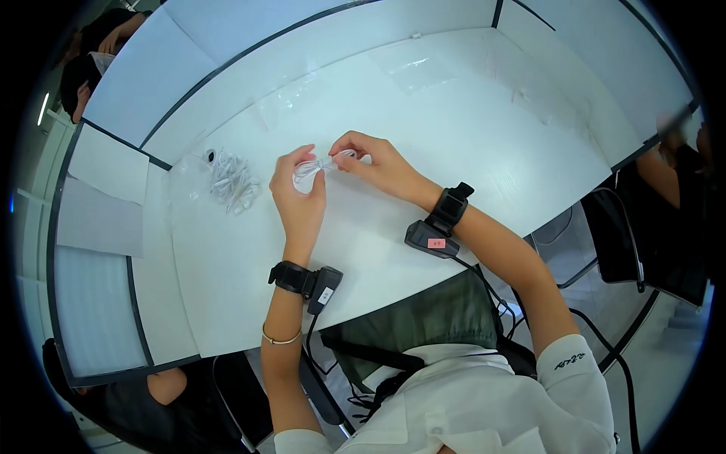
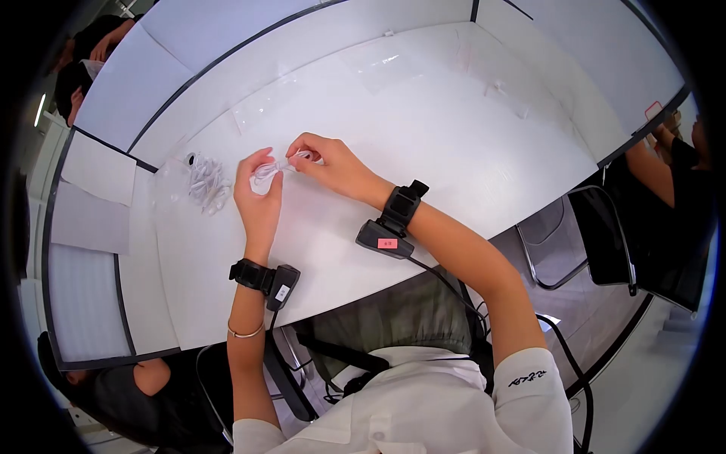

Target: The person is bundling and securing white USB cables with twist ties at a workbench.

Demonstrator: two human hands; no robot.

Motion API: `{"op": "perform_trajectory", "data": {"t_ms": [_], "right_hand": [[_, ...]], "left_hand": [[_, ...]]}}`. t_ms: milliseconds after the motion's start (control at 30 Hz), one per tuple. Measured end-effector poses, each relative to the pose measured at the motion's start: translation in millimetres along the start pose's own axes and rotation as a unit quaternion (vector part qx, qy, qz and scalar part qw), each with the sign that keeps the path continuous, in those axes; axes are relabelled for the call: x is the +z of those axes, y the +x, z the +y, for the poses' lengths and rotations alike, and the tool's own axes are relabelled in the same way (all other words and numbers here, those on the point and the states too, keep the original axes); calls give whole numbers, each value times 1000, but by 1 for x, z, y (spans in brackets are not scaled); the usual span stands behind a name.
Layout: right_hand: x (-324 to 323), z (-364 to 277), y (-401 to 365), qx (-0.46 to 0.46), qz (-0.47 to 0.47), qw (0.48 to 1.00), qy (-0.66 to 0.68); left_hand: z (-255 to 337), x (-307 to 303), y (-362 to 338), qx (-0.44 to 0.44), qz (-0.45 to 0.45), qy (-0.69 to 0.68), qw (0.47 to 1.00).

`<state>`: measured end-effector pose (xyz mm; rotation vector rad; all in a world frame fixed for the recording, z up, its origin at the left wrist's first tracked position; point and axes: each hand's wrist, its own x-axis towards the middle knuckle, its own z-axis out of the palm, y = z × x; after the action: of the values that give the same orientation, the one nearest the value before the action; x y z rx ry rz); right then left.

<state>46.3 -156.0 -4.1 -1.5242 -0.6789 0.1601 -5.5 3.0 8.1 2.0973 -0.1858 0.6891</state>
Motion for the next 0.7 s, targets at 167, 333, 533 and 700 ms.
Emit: {"op": "perform_trajectory", "data": {"t_ms": [167, 333, 533, 700], "right_hand": [[1, -2, -1, 40, 13, 997, 64], [2, 10, 2, 31, -7, 990, 140], [2, -5, 1, 18, -29, 981, 188], [-1, 3, 4, -1, 52, 989, 141]], "left_hand": [[-4, -2, -3, -14, 62, 55, 996], [-13, 5, -4, -105, 51, -123, 985], [-3, 7, -3, -243, -57, -356, 901], [-15, 4, -4, -242, -154, -340, 896]]}}
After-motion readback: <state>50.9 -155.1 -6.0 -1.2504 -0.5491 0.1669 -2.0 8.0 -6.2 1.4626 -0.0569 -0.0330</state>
